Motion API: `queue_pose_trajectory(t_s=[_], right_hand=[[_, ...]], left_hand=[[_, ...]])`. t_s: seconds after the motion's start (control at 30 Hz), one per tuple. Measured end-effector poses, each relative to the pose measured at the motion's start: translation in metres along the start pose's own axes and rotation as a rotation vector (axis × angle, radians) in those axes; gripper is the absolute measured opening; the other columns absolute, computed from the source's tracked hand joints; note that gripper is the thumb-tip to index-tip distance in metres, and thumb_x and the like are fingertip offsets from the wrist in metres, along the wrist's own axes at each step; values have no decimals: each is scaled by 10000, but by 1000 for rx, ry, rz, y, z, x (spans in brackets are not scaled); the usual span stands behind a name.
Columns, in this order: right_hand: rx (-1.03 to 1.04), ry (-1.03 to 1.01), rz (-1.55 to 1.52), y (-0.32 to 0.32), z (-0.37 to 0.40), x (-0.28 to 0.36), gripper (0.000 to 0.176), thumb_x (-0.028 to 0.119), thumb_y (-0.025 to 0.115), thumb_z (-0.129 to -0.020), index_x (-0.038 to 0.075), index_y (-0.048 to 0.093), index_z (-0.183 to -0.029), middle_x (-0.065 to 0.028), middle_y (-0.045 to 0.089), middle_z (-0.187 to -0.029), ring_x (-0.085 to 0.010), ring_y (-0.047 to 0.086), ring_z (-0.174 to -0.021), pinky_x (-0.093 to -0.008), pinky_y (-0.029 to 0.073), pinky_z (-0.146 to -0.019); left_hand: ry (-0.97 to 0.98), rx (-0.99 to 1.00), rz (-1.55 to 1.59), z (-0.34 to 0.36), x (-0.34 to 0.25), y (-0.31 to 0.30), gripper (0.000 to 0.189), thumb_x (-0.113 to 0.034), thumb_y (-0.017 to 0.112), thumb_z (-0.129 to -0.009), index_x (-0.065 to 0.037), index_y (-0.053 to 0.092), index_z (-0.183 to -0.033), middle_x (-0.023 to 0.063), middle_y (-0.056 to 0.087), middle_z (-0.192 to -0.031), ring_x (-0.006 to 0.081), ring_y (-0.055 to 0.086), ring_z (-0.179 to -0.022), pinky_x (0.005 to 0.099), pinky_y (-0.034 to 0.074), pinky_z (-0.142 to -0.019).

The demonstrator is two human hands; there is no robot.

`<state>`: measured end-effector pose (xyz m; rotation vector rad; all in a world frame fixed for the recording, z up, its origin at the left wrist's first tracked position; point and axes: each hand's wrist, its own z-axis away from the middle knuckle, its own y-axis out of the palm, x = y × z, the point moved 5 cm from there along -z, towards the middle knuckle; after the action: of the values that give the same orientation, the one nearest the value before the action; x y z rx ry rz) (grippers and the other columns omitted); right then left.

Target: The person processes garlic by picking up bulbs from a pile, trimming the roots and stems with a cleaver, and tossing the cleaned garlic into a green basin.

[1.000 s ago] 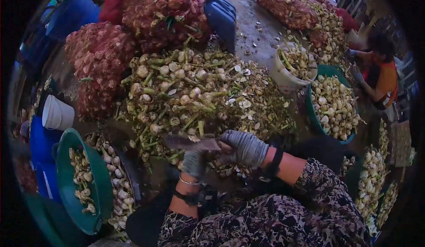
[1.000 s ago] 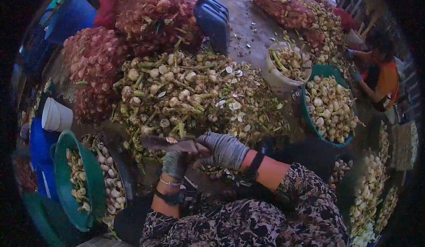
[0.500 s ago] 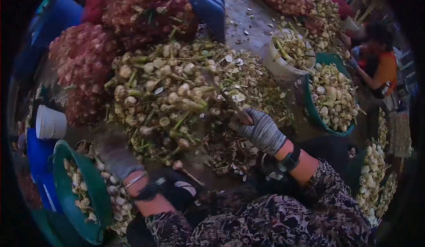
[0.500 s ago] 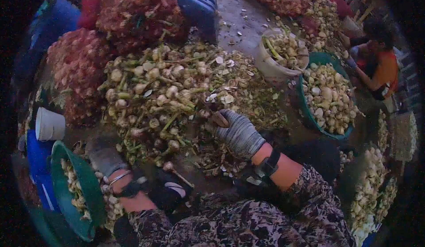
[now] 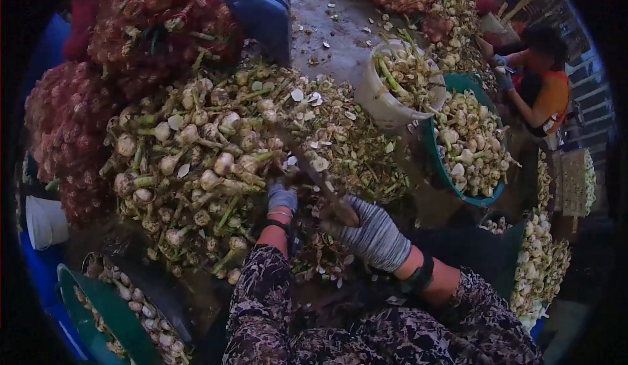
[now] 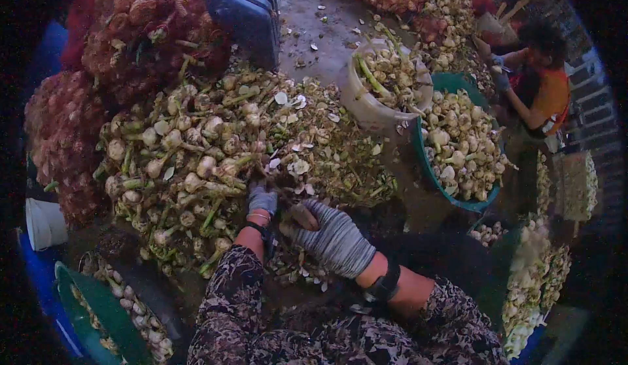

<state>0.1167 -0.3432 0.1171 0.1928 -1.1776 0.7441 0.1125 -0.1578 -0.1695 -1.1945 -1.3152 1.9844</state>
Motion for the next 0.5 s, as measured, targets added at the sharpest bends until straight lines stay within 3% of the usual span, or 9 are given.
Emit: queue_pose_trajectory(t_s=[0.03, 0.07, 0.13, 0.17, 0.23, 0.27, 0.33, 0.4, 0.5], right_hand=[[1, -12, -34, 1, 1, 2, 391, 340, 729, -855, 60, 635, -1110, -128, 689, -947, -210, 659, -839, -340, 508, -791], [-1, -8, -36, -1, 0, 1, 391, 340, 729, -855, 60, 635, -1110, -128, 689, -947, -210, 659, -839, -340, 508, -791], [96, -21, 238, 1, -3, -3, 330, 332, 677, -875, 84, 634, -1087, -160, 674, -939, -326, 662, -851, -385, 514, -774], [95, -22, 229, 0, -6, -7, 330, 332, 677, -875, 84, 634, -1087, -160, 674, -939, -326, 662, -851, -385, 514, -774], [155, -211, 725, 6, -9, -11, 398, 242, 719, -791, 91, 609, -1143, -140, 675, -988, -295, 673, -894, -393, 527, -784], [154, -218, 720, 8, -11, -14, 398, 242, 719, -791, 91, 609, -1143, -140, 675, -988, -295, 673, -894, -393, 527, -784], [325, -193, 808, 19, -10, -24, 393, 213, 682, -771, 118, 592, -1142, -163, 660, -998, -380, 637, -910, -437, 522, -762], [312, -286, 799, 29, -3, -17, 315, 242, 651, -821, 119, 601, -1107, -146, 665, -959, -363, 645, -893, -442, 518, -756], [281, -310, 809, 23, -4, -20, 272, 279, 623, -866, 116, 609, -1084, -138, 674, -943, -344, 654, -896, -443, 515, -764]], left_hand=[[0, 2, 3, -4, 9, 18, 452, -162, 602, -902, -46, 519, -1331, 185, 583, -1265, 258, 571, -1125, 357, 415, -1012], [-43, 34, 162, -8, 22, 35, 481, -198, 614, -901, -45, 502, -1343, 189, 556, -1296, 286, 566, -1119, 371, 408, -1025], [-126, 131, 513, -2, 39, 49, 501, -221, 614, -905, -39, 485, -1354, 187, 535, -1319, 308, 563, -1111, 380, 407, -1031], [-125, 204, 725, 9, 38, 41, 488, -207, 603, -911, -35, 484, -1352, 181, 541, -1310, 302, 564, -1109, 376, 412, -1024], [-107, 373, 1069, 36, 33, 20, 464, -181, 581, -923, -27, 483, -1349, 169, 552, -1292, 289, 568, -1106, 368, 423, -1011], [-89, 447, 1177, 50, 30, 6, 452, -168, 569, -929, -23, 482, -1348, 163, 558, -1283, 283, 569, -1104, 364, 428, -1005], [-1, 540, 1196, 72, 26, -14, 429, -141, 547, -941, -15, 481, -1345, 151, 569, -1266, 270, 572, -1101, 355, 439, -991], [134, 608, 1063, 87, 21, -31, 407, -114, 525, -952, -7, 480, -1342, 140, 581, -1248, 257, 575, -1097, 347, 450, -978], [542, 681, 537, 108, 16, -69, 377, -74, 491, -970, 5, 478, -1338, 122, 598, -1221, 238, 580, -1092, 335, 466, -959]])
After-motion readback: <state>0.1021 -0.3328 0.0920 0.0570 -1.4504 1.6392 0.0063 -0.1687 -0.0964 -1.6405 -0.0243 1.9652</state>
